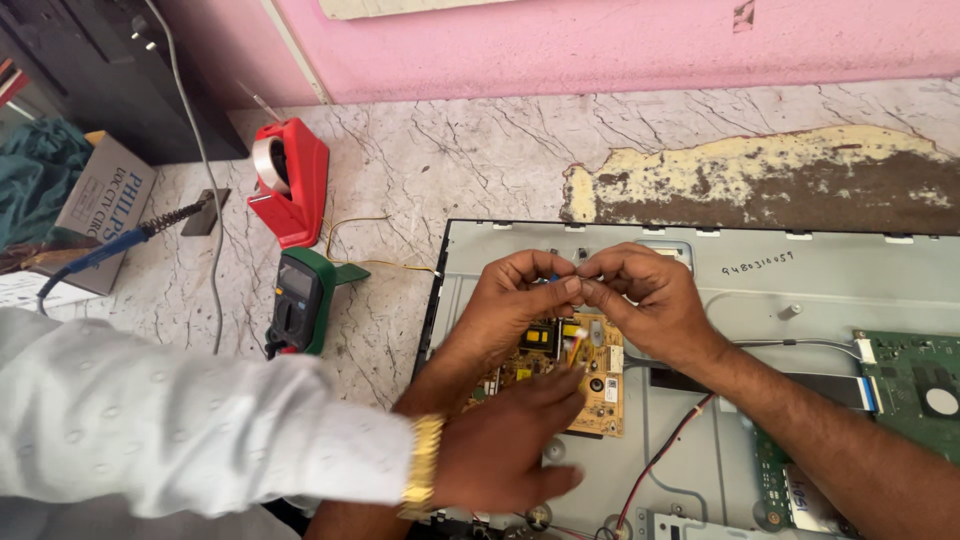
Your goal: The person works on the internal components of a disassembled television, handling a small blue circuit board and connecting wires to it. They also use a multimeter to test connections on the mainboard.
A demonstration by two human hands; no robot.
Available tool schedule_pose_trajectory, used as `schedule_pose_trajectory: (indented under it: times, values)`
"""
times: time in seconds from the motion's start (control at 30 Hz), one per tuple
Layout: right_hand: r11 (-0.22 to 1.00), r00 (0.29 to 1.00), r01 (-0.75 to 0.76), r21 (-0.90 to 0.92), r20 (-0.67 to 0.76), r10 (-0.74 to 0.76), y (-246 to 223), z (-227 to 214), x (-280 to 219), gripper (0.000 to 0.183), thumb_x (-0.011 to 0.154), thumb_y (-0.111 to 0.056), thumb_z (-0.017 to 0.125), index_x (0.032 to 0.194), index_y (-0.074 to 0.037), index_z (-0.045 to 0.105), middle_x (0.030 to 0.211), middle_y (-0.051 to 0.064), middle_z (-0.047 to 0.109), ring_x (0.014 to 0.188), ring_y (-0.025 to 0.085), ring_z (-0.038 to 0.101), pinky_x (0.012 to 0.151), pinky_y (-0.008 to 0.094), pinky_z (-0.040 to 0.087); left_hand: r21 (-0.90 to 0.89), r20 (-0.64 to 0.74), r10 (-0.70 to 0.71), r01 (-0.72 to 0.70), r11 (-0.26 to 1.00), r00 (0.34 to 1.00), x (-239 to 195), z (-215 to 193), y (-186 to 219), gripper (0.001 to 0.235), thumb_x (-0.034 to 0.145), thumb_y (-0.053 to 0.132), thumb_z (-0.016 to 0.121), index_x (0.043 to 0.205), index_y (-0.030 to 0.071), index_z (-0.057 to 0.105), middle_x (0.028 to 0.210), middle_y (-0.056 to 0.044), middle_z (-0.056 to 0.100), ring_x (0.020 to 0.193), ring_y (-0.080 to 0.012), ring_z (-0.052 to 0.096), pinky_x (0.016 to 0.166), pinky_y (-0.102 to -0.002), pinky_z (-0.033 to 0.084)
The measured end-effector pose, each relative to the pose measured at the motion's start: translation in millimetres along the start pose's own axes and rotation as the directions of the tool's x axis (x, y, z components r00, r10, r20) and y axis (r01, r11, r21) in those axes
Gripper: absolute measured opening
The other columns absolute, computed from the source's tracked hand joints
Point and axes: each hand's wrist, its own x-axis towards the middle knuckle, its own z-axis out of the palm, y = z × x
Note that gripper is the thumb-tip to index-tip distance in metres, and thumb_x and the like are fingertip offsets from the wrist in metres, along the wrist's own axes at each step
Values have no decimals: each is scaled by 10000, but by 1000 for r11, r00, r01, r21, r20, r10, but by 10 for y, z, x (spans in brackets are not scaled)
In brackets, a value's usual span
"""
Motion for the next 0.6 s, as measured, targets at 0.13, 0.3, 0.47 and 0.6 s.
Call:
schedule_pose_trajectory:
  times: [0.13,0.3,0.47,0.6]
  values:
    - [998,1000,-17,-68,-2,17,-17,-14,-3,121,957,26,678,1075,49,694,1088,78,686,964,118,712,805,241,610,74,-24,26,-24,997,999,27,-6,-60,191,925,57,749,1095,-28,721,942,-83,744,808,-116,687,715,-250,570]
    - [999,999,-35,37,-11,36,6,-22,25,141,961,22,657,1100,33,681,1091,74,690,971,103,719,810,227,603,64,-33,62,-59,996,998,58,-40,-77,227,947,77,770,1126,-47,709,946,-79,734,806,-111,671,680,-241,523]
    - [997,997,-72,31,-19,73,151,-48,-41,155,950,31,667,1104,29,686,1053,84,716,947,97,703,804,236,590,82,-7,68,-68,994,998,-51,3,-45,463,933,164,738,1344,-1,602,1055,-76,733,870,-122,703,742,-269,572]
    - [994,997,-73,80,-27,76,161,-30,35,164,911,46,683,1074,30,696,1011,86,738,931,115,715,801,257,593,-84,-58,-40,35,996,998,-59,102,206,566,962,341,653,1404,9,532,1063,-112,746,889,-180,735,786,-326,615]
